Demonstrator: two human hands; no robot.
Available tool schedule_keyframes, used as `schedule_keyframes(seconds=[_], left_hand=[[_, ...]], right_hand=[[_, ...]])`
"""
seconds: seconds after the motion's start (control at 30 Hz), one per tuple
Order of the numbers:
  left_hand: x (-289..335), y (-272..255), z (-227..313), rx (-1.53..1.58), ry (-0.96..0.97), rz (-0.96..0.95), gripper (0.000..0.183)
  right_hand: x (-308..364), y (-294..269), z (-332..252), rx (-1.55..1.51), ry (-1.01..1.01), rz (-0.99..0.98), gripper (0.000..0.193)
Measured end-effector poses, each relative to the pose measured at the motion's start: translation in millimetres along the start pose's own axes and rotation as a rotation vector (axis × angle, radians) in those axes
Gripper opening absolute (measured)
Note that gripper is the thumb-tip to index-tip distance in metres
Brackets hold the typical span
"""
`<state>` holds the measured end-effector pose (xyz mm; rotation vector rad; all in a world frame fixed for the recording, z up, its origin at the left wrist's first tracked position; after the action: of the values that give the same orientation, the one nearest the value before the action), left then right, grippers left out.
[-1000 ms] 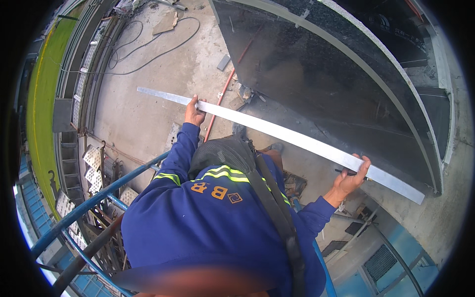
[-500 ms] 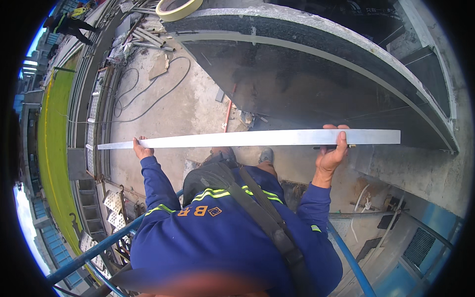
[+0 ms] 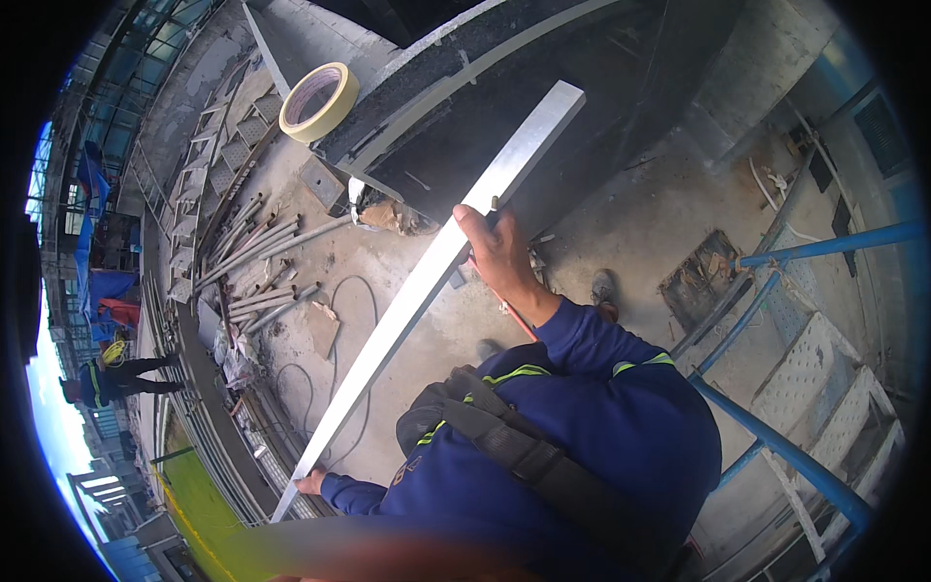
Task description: The person positions a long metal trim strip along the curved edge of a dark stone or concrete structure, repeatedly aligning and pressing it into place. The person uses both hands to hold and adjust the trim along the curve.
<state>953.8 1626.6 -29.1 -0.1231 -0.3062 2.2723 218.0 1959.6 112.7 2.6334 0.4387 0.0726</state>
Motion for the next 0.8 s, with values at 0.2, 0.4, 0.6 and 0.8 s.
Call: schedule_keyframes(seconds=[0.2, 0.4, 0.6, 0.8], left_hand=[[-109, -21, 36, 0.415, -0.232, 0.073, 0.048], [-137, -26, 75, 0.579, -0.176, 0.079, 0.044], [-134, -13, 109, 0.73, -0.15, 0.018, 0.046], [-107, 6, 131, 0.696, -0.153, -0.122, 0.054]], right_hand=[[26, 90, 6, -0.023, -0.093, -0.169, 0.045], [27, 125, 20, -0.202, 0.059, -0.186, 0.036], [21, 125, 23, -0.206, 0.093, -0.09, 0.038], [2, 109, 11, -0.29, 0.095, 0.072, 0.044]])
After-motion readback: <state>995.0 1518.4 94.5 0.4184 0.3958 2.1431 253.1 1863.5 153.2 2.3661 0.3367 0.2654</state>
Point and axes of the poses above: each hand's wrist, its own x-axis away from the middle knuckle, its own y-axis out of the palm, z = x × y, the point moved 4 cm from there along -x, towards the middle knuckle, and after that the axes turned 15 degrees about -x, right-handed, at the moved point
